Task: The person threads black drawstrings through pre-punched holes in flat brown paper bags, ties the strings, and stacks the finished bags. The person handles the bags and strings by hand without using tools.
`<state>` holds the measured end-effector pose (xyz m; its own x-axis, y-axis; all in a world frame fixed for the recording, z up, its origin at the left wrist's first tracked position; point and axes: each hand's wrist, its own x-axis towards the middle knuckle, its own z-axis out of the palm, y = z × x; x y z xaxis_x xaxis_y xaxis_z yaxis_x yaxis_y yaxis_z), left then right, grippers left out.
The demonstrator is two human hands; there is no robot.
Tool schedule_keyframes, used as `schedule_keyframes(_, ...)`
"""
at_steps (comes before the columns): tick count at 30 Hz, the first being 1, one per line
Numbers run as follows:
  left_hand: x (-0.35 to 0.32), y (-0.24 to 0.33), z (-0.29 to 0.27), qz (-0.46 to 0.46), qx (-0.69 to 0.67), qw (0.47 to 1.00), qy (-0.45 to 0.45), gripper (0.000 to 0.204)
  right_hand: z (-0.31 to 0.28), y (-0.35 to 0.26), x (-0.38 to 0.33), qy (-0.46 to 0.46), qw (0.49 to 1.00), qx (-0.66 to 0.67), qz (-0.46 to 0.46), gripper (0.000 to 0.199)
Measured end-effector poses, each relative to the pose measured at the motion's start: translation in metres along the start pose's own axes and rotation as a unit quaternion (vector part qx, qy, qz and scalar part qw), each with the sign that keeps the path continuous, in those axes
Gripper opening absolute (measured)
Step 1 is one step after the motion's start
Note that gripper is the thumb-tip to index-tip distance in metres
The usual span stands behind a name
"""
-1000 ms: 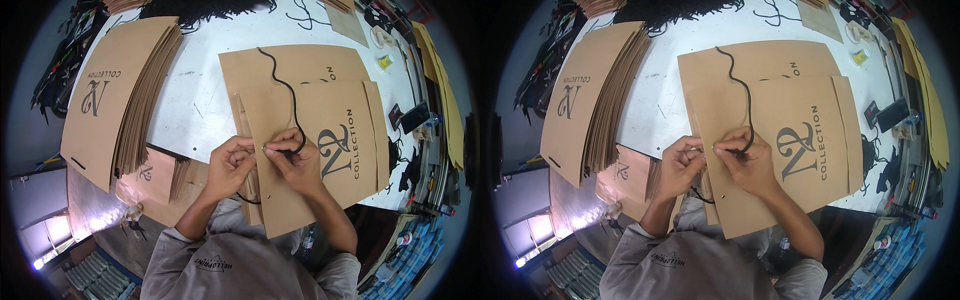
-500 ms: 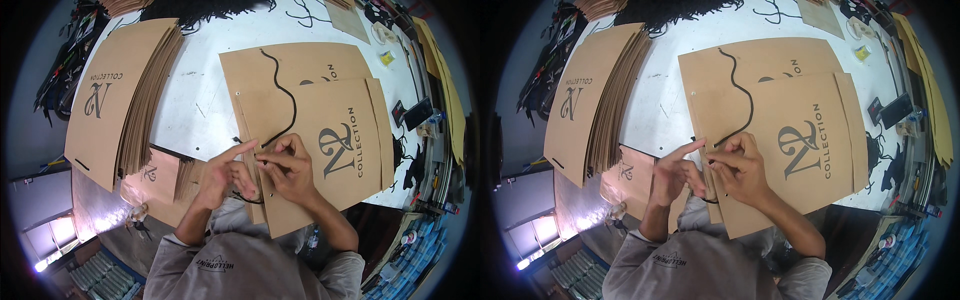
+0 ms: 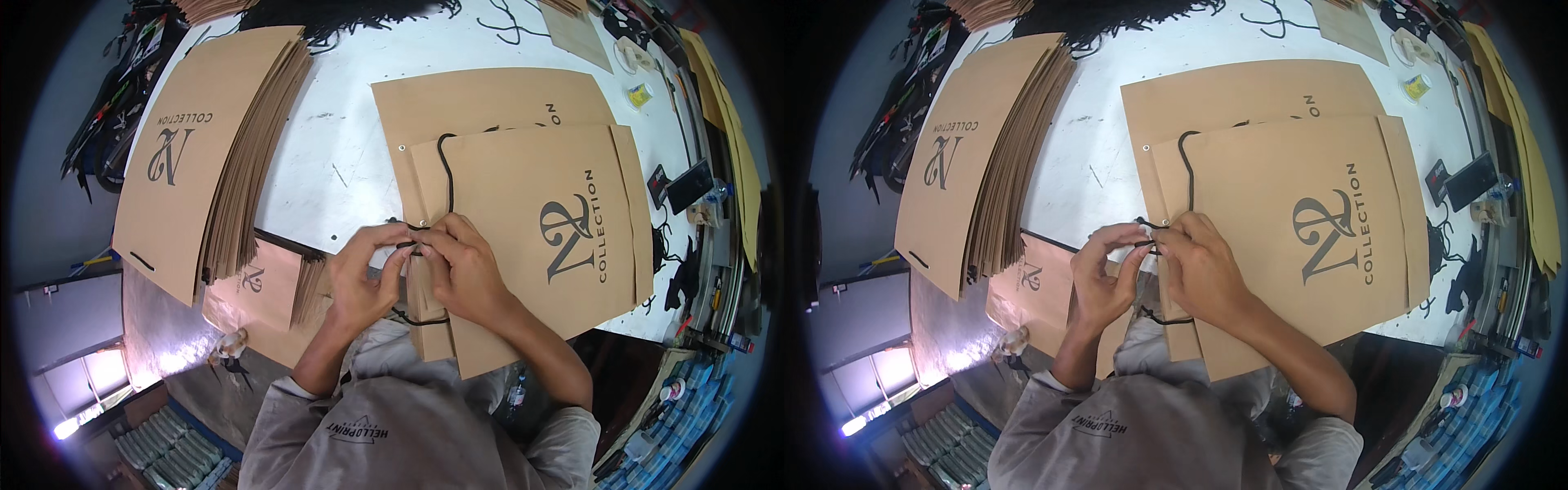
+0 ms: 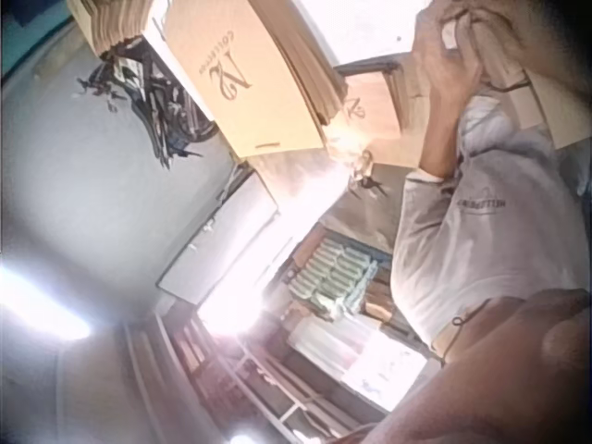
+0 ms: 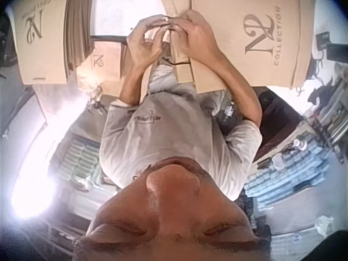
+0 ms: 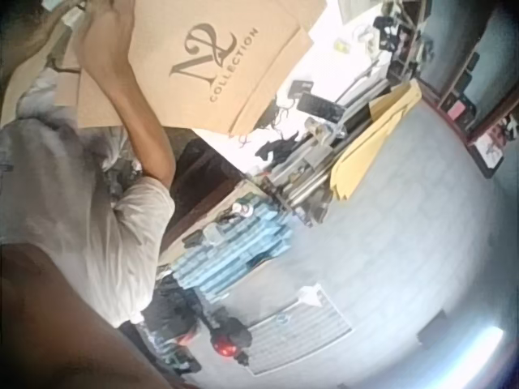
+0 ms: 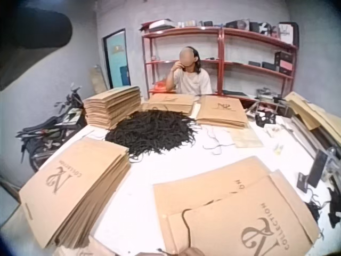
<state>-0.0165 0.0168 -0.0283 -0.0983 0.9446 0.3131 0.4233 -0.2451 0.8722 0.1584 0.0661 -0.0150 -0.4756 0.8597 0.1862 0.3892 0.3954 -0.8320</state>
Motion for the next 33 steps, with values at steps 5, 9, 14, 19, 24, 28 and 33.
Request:
schedule_keyframes(5,0.007,-0.020,0.001,-0.006,-0.102,0.994,-0.038,0.025,-0.014,0.002,0.002,-0.039,0.981,0.164,0.100,0.011)
schedule_keyframes(9,0.010,-0.016,0.015,0.034,-0.125,0.991,-0.015,0.020,-0.013,0.010,0.000,-0.016,0.956,0.261,0.136,0.012)
schedule_keyframes(14,0.006,-0.014,0.029,0.037,-0.156,0.987,0.006,0.017,-0.016,0.009,0.001,-0.017,0.945,0.278,0.170,0.013)
schedule_keyframes(19,0.003,-0.012,0.030,-0.086,-0.259,0.962,0.009,0.009,-0.016,0.003,0.003,0.008,0.940,0.306,0.153,0.012)
schedule_keyframes(24,0.000,0.014,0.012,-0.135,-0.349,0.927,0.028,0.012,-0.017,-0.005,0.005,-0.048,0.998,-0.009,0.037,0.013)
schedule_keyframes(28,-0.018,0.020,-0.024,0.005,-0.415,0.910,-0.021,0.007,-0.006,0.009,0.007,-0.013,0.975,-0.212,-0.068,0.021)
schedule_keyframes(33,-0.012,-0.018,-0.022,-0.151,-0.164,0.971,0.084,0.015,-0.041,-0.003,0.043,-0.150,0.984,0.023,0.091,0.024)
